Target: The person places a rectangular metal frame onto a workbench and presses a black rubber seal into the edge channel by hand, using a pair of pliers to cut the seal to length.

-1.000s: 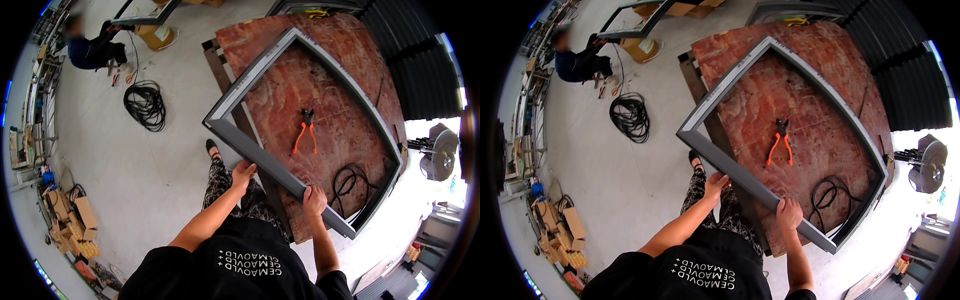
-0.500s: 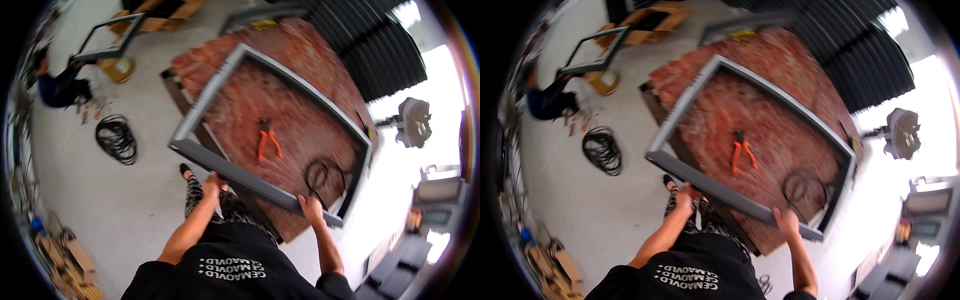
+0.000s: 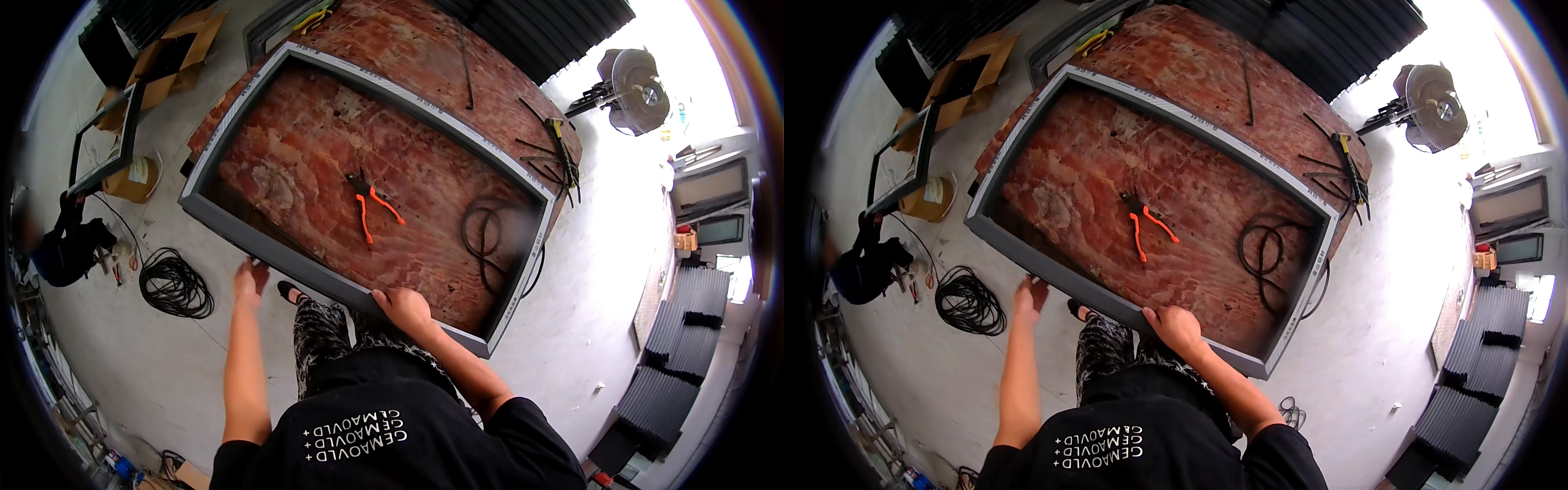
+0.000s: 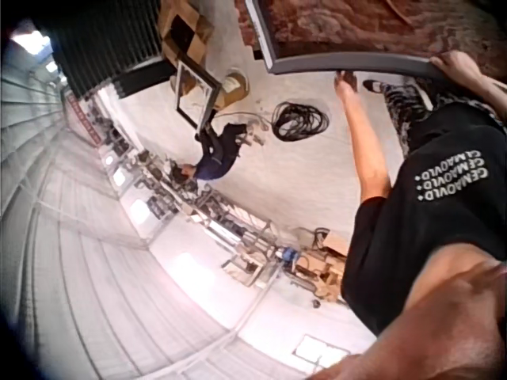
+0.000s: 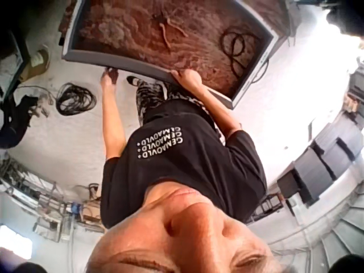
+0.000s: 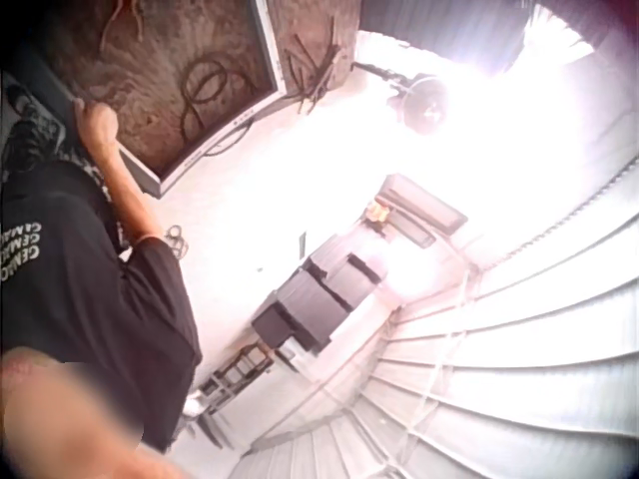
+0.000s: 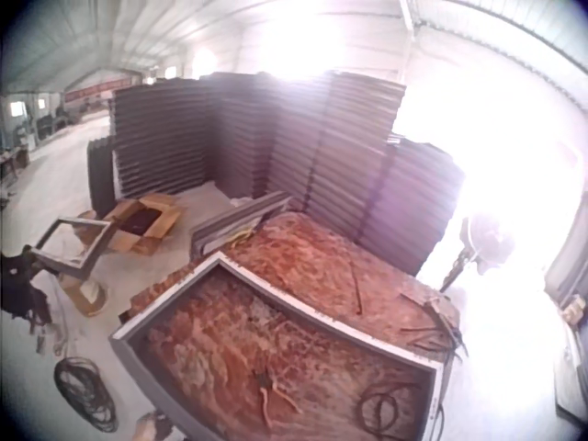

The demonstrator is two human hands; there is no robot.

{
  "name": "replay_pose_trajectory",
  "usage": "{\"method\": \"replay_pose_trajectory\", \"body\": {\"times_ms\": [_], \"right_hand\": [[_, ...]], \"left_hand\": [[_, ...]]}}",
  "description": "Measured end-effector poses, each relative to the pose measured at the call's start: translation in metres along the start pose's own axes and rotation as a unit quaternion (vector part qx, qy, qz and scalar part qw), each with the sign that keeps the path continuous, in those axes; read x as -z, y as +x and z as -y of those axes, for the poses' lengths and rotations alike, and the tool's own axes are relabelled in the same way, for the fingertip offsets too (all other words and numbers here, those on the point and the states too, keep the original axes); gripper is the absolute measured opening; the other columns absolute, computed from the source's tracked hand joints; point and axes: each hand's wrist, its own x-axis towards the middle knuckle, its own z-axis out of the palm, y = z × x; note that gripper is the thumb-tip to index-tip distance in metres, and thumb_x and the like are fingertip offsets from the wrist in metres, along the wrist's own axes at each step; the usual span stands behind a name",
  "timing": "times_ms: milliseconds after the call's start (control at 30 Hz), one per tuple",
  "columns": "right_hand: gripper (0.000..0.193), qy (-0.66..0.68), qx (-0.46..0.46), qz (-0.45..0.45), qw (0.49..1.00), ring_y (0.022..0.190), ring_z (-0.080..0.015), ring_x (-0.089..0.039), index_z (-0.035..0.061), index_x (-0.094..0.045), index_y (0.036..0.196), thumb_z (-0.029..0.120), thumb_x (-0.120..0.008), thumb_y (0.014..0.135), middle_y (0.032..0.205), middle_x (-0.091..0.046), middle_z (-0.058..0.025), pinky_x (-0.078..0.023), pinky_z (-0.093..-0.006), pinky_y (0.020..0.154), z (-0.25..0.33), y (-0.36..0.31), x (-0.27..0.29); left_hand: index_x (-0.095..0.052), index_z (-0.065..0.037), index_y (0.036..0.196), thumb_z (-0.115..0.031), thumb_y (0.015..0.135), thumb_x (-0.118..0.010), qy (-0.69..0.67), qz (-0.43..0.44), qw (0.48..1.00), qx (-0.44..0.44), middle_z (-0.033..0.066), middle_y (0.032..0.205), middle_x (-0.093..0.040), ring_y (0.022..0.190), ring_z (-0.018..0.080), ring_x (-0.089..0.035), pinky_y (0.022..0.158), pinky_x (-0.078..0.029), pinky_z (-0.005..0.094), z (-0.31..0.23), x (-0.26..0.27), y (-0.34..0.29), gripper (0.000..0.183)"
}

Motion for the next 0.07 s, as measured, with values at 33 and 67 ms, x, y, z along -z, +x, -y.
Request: {"method": "replay_pose_trajectory", "body": {"times_ms": [33, 67], "right_hand": [[0.057, 0.018, 0.011, 0.003, 1.0, 0.079, -0.0419, -0.064, 0.0009, -0.069, 0.078, 0.051, -0.048, 0.094, 0.078, -0.066, -0.0236, -0.05, -0.0504, 0.073, -0.0029, -0.001, 0.0005], [0.056, 0.036, 0.022, 0.006, 0.999, 0.08, -0.0417, -0.065, 0.0009, -0.069, 0.078, 0.051, -0.049, 0.094, 0.079, -0.066, -0.0235, -0.051, -0.0503, 0.073, -0.0079, 0.0009, 0.0007]], "left_hand": [[-0.055, -0.009, 0.125, -0.045, 0.1, -0.047, -0.024, 0.015, 0.999, 0.027, 0.0093, 0.102, -0.07, 0.086, 0.019, -0.067, 0.07, -0.051, 0.034, 0.0173, -0.0012, -0.0087, 0.044], [-0.055, -0.009, 0.125, -0.045, 0.1, -0.047, -0.017, 0.017, 0.999, 0.027, 0.0093, 0.102, -0.07, 0.086, 0.019, -0.067, 0.07, -0.051, 0.034, 0.0162, -0.0017, -0.0058, 0.044]]}}
